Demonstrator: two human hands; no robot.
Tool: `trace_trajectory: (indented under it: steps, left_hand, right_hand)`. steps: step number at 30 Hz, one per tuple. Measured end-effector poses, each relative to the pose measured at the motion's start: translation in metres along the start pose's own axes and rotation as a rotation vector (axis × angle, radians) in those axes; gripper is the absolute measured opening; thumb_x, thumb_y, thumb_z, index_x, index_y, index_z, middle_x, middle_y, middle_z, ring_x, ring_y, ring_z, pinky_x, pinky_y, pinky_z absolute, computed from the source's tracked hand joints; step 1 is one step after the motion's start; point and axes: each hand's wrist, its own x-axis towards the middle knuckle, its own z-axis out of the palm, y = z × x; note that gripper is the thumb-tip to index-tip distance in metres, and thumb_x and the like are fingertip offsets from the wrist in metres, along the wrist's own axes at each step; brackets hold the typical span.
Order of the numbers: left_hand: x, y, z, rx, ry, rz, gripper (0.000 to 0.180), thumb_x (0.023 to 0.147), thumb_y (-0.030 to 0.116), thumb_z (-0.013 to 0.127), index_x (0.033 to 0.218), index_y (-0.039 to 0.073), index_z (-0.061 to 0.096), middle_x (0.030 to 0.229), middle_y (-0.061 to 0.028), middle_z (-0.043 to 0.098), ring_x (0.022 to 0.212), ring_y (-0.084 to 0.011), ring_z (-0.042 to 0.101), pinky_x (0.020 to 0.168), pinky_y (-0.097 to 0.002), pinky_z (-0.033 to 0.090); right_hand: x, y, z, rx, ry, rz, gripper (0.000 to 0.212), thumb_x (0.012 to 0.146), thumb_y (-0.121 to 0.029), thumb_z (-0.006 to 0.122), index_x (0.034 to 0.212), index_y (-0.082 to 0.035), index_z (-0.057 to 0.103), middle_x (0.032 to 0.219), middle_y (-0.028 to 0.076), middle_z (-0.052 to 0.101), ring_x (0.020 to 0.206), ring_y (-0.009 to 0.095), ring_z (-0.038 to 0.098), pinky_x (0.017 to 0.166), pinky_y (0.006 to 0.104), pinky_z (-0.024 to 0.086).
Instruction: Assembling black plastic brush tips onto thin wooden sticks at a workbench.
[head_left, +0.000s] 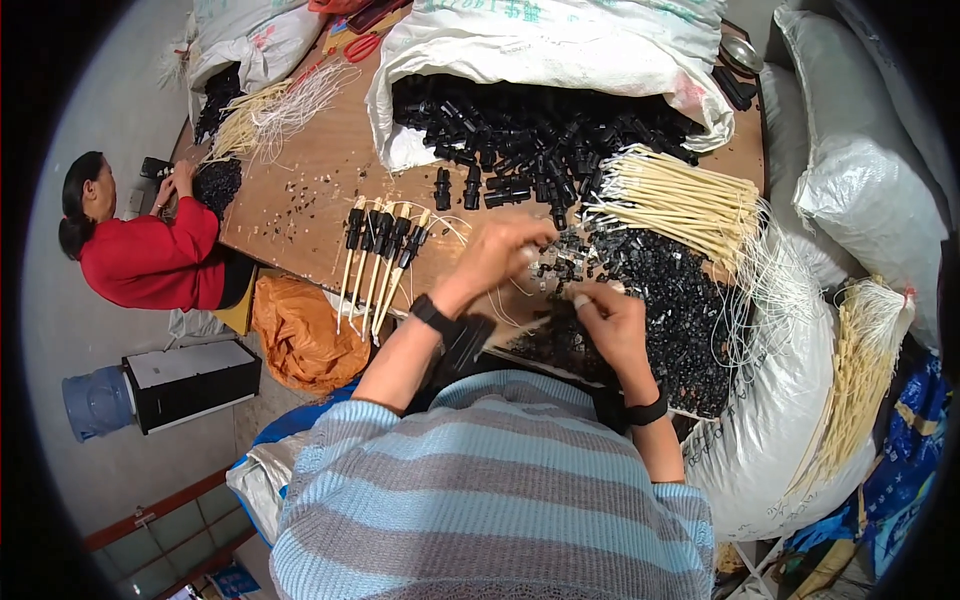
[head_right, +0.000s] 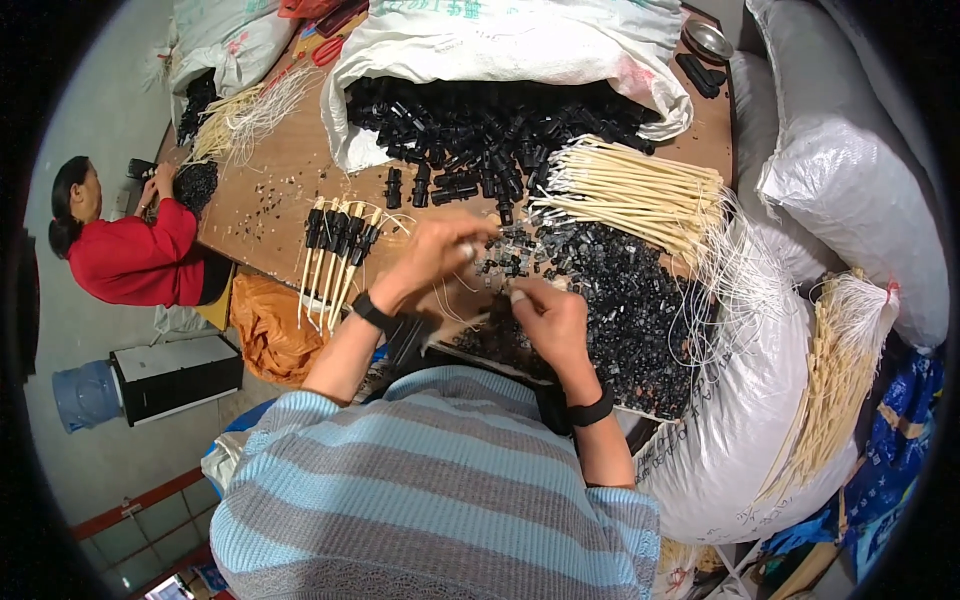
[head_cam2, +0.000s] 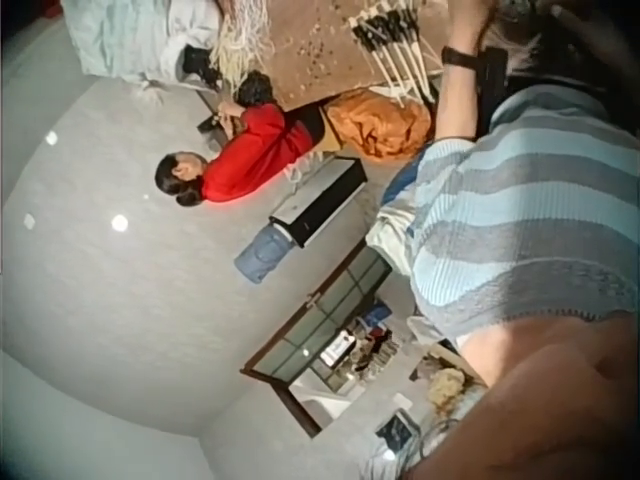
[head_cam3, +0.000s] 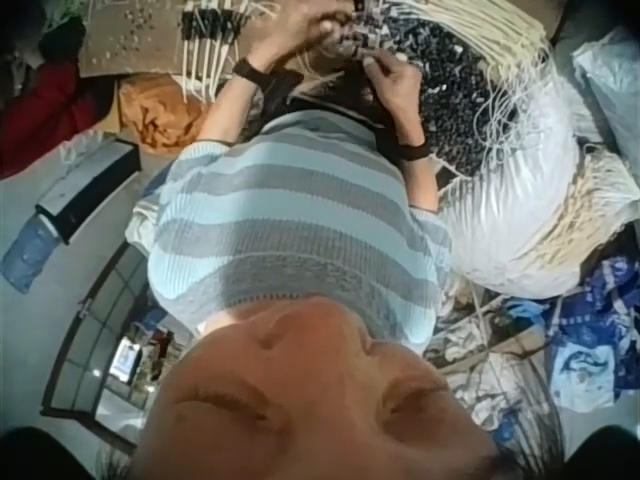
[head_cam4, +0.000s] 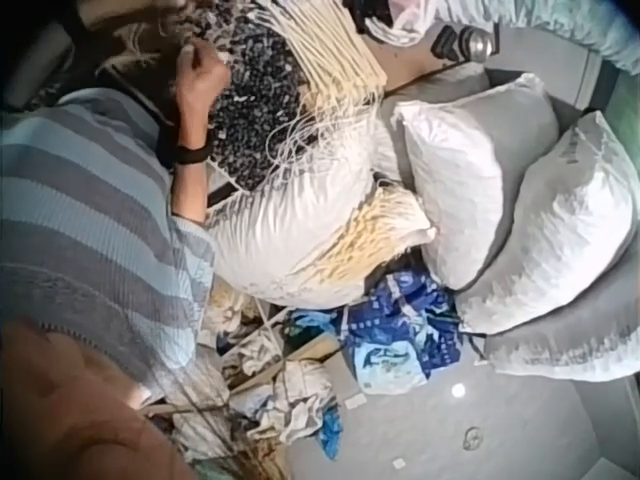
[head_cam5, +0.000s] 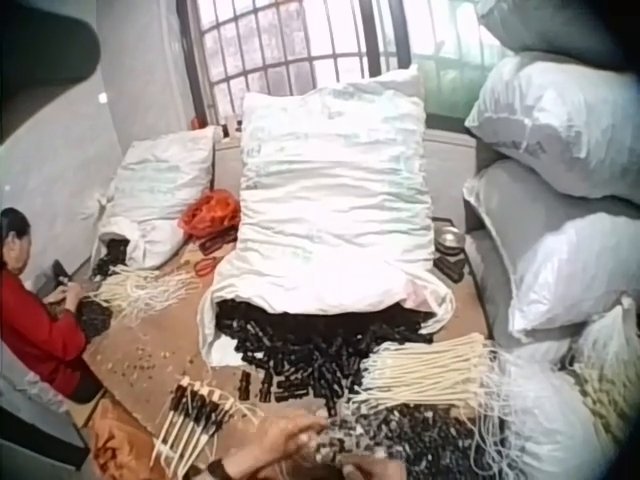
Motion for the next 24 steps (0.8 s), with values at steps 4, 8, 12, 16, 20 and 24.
trace_trajectory:
  steps: [4, 8, 12, 16, 20, 24]
  left_hand:
    - [0.005, -0.014, 0.003, 0.213, 0.087, -0.061, 0.042, 0.068, -0.011, 0.059, 0.107, 0.004, 0.061, 0.091, -0.0097, 0.064, 0.083, -0.0271, 0.062, 0.076, -0.0346, 0.051]
    - [0.004, -0.03, 0.008, 0.146, 0.071, -0.062, 0.04, 0.069, -0.011, 0.061, 0.106, 0.004, 0.061, 0.088, -0.0083, 0.063, 0.073, -0.0233, 0.059, 0.067, -0.0312, 0.049]
    - [-0.002, 0.007, 0.018, -0.014, 0.147, -0.194, 0.037, 0.069, -0.009, 0.063, 0.102, 0.006, 0.066, 0.09, -0.0057, 0.064, 0.071, -0.0193, 0.058, 0.065, -0.0294, 0.049]
    - [-0.002, 0.066, 0.043, 0.002, 0.266, 0.076, 0.032, 0.067, -0.009, 0.061, 0.093, 0.008, 0.068, 0.085, -0.0061, 0.063, 0.075, -0.0226, 0.061, 0.066, -0.0324, 0.051]
    - [-0.008, 0.069, 0.043, 0.064, 0.254, 0.112, 0.033, 0.066, -0.008, 0.061, 0.095, 0.008, 0.068, 0.083, -0.0076, 0.062, 0.08, -0.0262, 0.061, 0.069, -0.0329, 0.05]
    - [-0.017, 0.052, 0.045, -0.161, 0.38, -0.082, 0.032, 0.072, -0.01, 0.059, 0.099, 0.003, 0.068, 0.084, -0.0033, 0.063, 0.075, -0.0129, 0.06, 0.064, -0.0248, 0.047]
  right_hand:
    - [0.002, 0.004, -0.003, 0.014, 0.147, 0.114, 0.015, 0.081, -0.009, 0.064, 0.093, -0.003, 0.07, 0.059, 0.008, 0.058, 0.052, 0.012, 0.052, 0.052, 0.0276, 0.043]
    - [0.003, 0.007, -0.004, 0.051, 0.193, 0.201, 0.011, 0.081, -0.007, 0.065, 0.09, -0.003, 0.07, 0.055, 0.002, 0.053, 0.05, 0.007, 0.046, 0.049, 0.0247, 0.038]
    - [0.007, 0.005, 0.001, 0.078, 0.257, 0.206, 0.007, 0.082, -0.005, 0.064, 0.087, -0.002, 0.069, 0.053, 0.0, 0.049, 0.05, 0.005, 0.043, 0.048, 0.024, 0.036]
    - [0.012, 0.009, 0.009, 0.144, 0.178, 0.23, 0.008, 0.086, -0.003, 0.062, 0.09, -0.002, 0.069, 0.057, -0.005, 0.049, 0.055, 0.002, 0.042, 0.051, 0.021, 0.035]
    - [0.01, 0.005, 0.016, 0.057, 0.246, -0.02, 0.007, 0.081, -0.003, 0.064, 0.085, -0.005, 0.068, 0.058, 0.006, 0.055, 0.05, 0.008, 0.049, 0.049, 0.0263, 0.04]
    - [0.008, -0.007, 0.016, -0.225, 0.302, -0.074, 0.009, 0.083, -0.004, 0.064, 0.091, -0.006, 0.068, 0.068, 0.006, 0.062, 0.055, 0.013, 0.058, 0.051, 0.0271, 0.044]
